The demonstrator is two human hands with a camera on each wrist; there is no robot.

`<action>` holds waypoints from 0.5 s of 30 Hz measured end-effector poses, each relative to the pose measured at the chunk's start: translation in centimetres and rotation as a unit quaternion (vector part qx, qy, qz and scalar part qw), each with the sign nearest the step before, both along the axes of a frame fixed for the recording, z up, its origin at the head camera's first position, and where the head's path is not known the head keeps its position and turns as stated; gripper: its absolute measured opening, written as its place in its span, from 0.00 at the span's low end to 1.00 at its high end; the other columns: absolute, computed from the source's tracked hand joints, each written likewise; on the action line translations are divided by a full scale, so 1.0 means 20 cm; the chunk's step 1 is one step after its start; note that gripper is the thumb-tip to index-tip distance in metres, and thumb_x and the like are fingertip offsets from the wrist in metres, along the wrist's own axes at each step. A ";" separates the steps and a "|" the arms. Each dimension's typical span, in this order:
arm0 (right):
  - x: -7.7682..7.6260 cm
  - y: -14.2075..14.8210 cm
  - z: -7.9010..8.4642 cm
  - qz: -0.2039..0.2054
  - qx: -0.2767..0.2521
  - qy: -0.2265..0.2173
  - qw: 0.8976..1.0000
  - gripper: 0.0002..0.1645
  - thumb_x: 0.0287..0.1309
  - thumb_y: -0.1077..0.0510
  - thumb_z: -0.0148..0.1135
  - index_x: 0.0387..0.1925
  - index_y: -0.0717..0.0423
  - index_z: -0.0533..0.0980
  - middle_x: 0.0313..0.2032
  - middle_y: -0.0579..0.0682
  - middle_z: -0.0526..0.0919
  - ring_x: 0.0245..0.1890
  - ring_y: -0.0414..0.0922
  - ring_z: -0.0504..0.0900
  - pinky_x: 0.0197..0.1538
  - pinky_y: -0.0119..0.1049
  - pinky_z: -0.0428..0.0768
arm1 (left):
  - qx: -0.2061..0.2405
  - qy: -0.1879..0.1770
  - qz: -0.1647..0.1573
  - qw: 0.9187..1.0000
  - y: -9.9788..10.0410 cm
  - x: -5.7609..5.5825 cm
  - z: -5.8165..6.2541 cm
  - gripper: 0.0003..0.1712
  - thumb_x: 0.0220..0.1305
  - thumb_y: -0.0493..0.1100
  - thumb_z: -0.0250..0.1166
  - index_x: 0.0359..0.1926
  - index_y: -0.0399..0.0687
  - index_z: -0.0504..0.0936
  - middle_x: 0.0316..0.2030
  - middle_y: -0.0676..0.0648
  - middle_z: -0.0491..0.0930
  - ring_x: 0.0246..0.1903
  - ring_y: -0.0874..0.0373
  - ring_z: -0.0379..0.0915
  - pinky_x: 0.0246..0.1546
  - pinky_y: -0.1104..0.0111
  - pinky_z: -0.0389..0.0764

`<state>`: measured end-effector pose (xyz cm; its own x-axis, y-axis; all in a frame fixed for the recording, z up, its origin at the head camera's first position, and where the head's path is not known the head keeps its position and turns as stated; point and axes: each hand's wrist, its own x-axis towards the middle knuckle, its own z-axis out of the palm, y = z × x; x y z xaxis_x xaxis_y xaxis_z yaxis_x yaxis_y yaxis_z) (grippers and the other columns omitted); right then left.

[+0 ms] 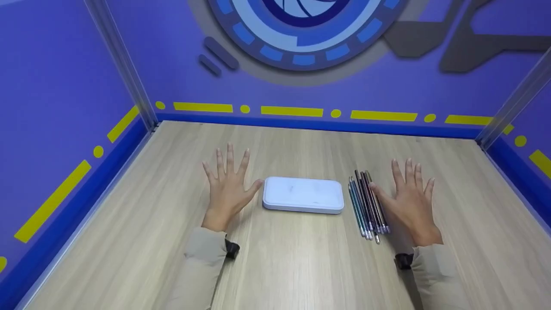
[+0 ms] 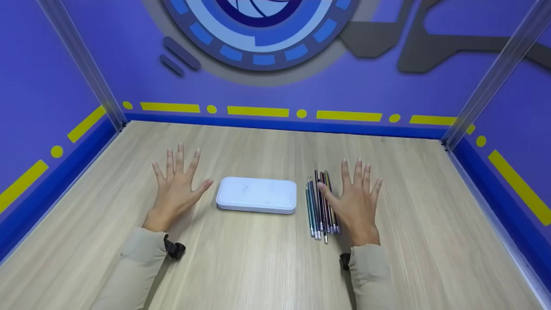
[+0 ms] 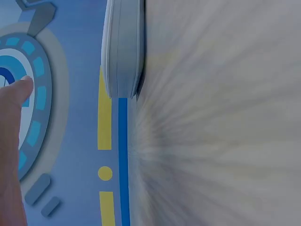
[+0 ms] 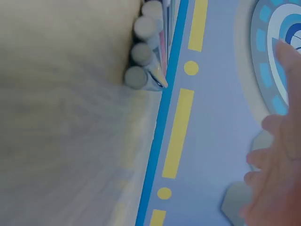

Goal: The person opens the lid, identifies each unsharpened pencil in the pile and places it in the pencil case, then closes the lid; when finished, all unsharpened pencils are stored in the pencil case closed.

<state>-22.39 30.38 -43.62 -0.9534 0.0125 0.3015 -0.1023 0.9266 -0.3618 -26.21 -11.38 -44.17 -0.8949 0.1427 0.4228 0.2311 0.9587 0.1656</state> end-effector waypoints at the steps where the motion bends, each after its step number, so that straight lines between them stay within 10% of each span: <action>1: 0.00 0.00 0.01 0.006 -0.013 0.006 1.000 0.54 0.61 0.30 0.50 0.76 0.50 0.42 0.75 0.65 0.38 0.74 0.65 0.36 0.69 0.69 0.28 | 0.008 -0.006 -0.008 1.000 0.00 0.00 0.01 0.49 0.60 0.74 0.49 0.76 0.62 0.46 0.76 0.40 0.35 0.74 0.36 0.30 0.66 0.32 0.30; 6: -0.04 -0.03 0.04 0.074 -0.085 0.022 0.993 0.47 0.65 0.40 0.54 0.75 0.54 0.47 0.74 0.65 0.45 0.75 0.62 0.40 0.72 0.64 0.36 | 0.105 -0.062 -0.080 0.989 -0.03 -0.02 0.02 0.54 0.59 0.72 0.55 0.77 0.56 0.42 0.77 0.43 0.29 0.75 0.44 0.23 0.70 0.40 0.25; 15: -0.11 -0.21 0.09 0.207 -0.060 -0.085 0.973 0.51 0.61 0.36 0.57 0.76 0.49 0.47 0.76 0.55 0.46 0.75 0.58 0.44 0.72 0.64 0.45 | 0.262 -0.191 -0.229 0.918 -0.06 -0.04 -0.07 0.64 0.53 0.65 0.68 0.76 0.55 0.34 0.77 0.48 0.31 0.76 0.50 0.23 0.74 0.47 0.29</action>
